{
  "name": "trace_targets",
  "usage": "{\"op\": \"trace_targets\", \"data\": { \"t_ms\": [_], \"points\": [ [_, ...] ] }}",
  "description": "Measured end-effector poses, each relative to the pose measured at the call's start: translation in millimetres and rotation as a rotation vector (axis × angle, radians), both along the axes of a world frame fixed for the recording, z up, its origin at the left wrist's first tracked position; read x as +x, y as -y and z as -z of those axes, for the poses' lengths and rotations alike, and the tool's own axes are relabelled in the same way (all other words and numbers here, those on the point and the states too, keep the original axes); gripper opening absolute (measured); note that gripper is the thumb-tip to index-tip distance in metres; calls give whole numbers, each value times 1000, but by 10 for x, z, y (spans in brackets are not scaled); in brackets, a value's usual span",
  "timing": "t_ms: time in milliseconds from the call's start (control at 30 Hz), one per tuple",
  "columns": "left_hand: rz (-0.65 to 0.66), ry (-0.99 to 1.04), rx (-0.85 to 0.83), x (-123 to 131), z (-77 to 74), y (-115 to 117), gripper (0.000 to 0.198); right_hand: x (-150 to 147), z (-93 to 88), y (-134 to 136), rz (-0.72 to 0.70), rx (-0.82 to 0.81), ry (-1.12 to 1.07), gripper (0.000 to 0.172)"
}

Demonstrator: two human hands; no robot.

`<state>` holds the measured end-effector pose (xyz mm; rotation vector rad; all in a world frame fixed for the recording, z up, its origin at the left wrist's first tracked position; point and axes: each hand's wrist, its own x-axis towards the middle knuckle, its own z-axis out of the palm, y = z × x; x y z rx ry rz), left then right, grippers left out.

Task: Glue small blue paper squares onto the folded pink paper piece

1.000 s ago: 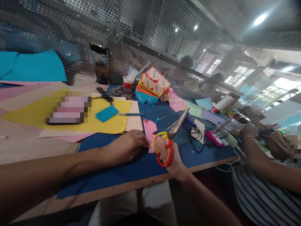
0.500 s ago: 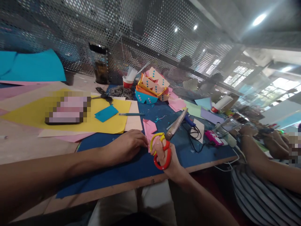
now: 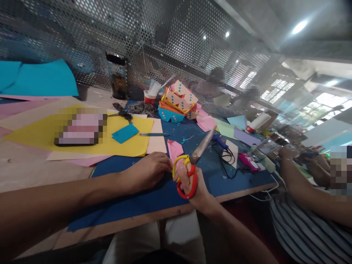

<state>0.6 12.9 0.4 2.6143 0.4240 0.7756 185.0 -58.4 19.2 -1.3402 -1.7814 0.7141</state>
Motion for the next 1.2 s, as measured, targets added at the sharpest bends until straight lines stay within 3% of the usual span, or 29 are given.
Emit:
{"op": "trace_targets", "data": {
  "t_ms": [633,800,900,1033,1067,1200],
  "points": [
    [-12,-15,-4,1,21,-5,39,104,14,17,96,-45,-75,41],
    [-13,-18,10,-9,-18,15,44,255,-193,-135,93,-82,-79,44],
    [-7,-52,23,-16,-38,27,44,521,-402,-408,132,32,128,46],
    [-33,-30,55,-30,-31,40,42,927,-567,-879,359,102,791,37],
    [-34,-23,63,-34,-24,42,42,1011,-586,-991,397,55,929,38],
    [-29,5,95,-43,5,50,43,1236,-609,-1391,363,-3,1012,34]
  ]
}}
